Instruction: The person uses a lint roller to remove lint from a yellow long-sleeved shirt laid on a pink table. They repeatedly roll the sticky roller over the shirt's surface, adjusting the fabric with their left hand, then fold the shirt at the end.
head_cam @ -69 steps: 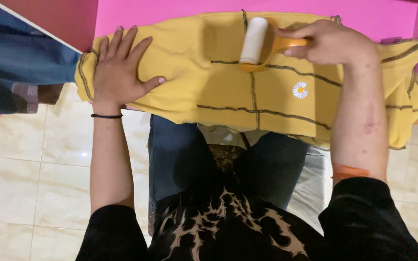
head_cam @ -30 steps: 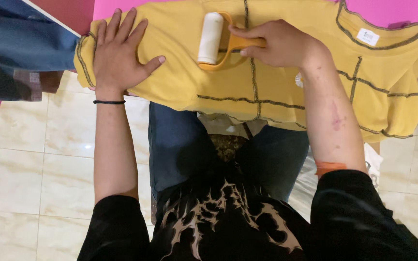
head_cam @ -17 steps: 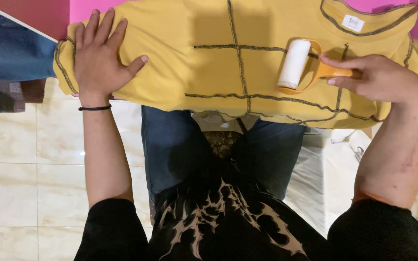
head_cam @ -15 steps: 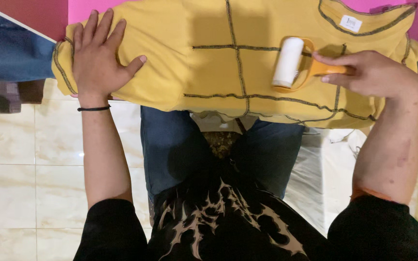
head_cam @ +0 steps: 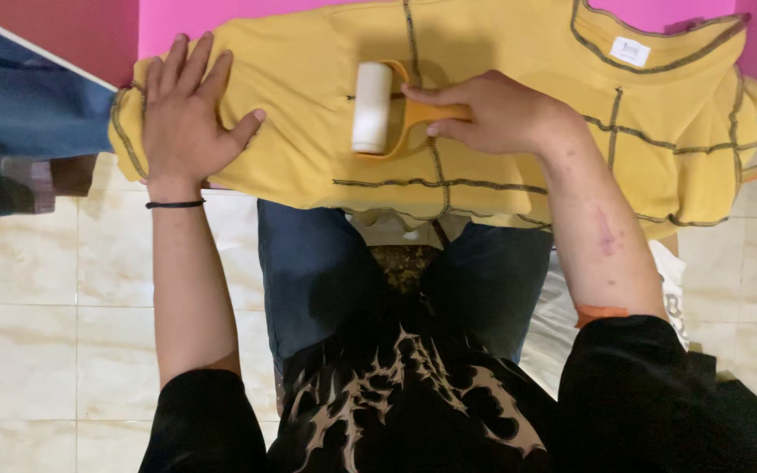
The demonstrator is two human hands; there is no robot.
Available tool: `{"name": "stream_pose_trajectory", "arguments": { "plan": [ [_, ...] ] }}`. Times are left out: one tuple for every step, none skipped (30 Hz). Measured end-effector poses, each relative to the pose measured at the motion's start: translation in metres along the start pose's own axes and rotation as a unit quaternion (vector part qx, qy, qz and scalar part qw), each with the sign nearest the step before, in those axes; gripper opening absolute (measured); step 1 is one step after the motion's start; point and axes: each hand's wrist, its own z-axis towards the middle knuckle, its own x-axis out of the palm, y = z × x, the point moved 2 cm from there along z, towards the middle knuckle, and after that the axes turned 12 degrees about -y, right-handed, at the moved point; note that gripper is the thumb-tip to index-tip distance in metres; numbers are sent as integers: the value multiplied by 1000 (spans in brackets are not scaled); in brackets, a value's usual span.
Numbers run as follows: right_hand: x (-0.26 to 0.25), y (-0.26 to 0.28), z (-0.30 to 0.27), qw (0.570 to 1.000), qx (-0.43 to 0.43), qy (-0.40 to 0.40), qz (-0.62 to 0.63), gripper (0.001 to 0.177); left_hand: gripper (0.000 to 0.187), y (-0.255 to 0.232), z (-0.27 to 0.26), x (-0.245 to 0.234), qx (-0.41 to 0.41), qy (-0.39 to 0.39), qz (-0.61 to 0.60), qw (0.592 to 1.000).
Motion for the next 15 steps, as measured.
{"name": "stream_pose_trajectory", "arguments": {
  "plan": [
    [-5, -13, -15, 1000, 2, -6, -2, 54, 67, -1, 0, 1, 0, 3, -1, 1000],
    [-14, -28, -33, 1000, 4, -12, -5, 54, 66, -1, 0, 1, 1, 6, -1, 1000],
    [-21, -41, -51, 1000, 5, -16, -7, 53, 65, 0, -2, 1, 0, 10, 0, 1000],
    [-28, -56, -69, 997, 68, 5, -23, 55, 64, -1, -3, 1, -4, 11, -6, 1000],
    [-36, -70, -88, 991, 129, 24, -39, 58, 63, 1, -3, 0, -6, 10, -10, 1000],
    [-49, -80, -111, 994, 99, -9, -40, 58, 62, 1, -3, 0, -9, 10, -14, 1000],
    [-55, -89, -129, 996, 67, -41, -40, 59, 62, 1, -3, 0, -8, 10, -12, 1000],
    [-61, -107, -146, 976, 195, 18, -90, 58, 62, 1, -2, 0, -7, 11, -10, 1000],
    [-68, -123, -163, 935, 320, 74, -137, 57, 62, 1, -2, 1, -6, 12, -8, 1000],
    [-72, -133, -174, 933, 324, 73, -135, 57, 62, 1, -2, 1, -5, 13, -9, 1000],
    [-78, -141, -186, 932, 329, 72, -132, 58, 62, 1, -2, 1, -2, 14, -10, 1000],
    [-79, -147, -194, 931, 334, 72, -129, 59, 62, 1, -3, 1, 0, 14, -12, 1000],
    [-79, -151, -195, 943, 311, 49, -107, 58, 62, 0, -2, 2, 0, 14, -10, 1000],
    [-81, -151, -196, 954, 288, 25, -84, 58, 62, 0, -2, 3, 0, 13, -8, 1000],
    [-80, -149, -190, 963, 263, 2, -62, 57, 62, 0, -3, 2, 0, 12, -4, 1000]
  ]
}}
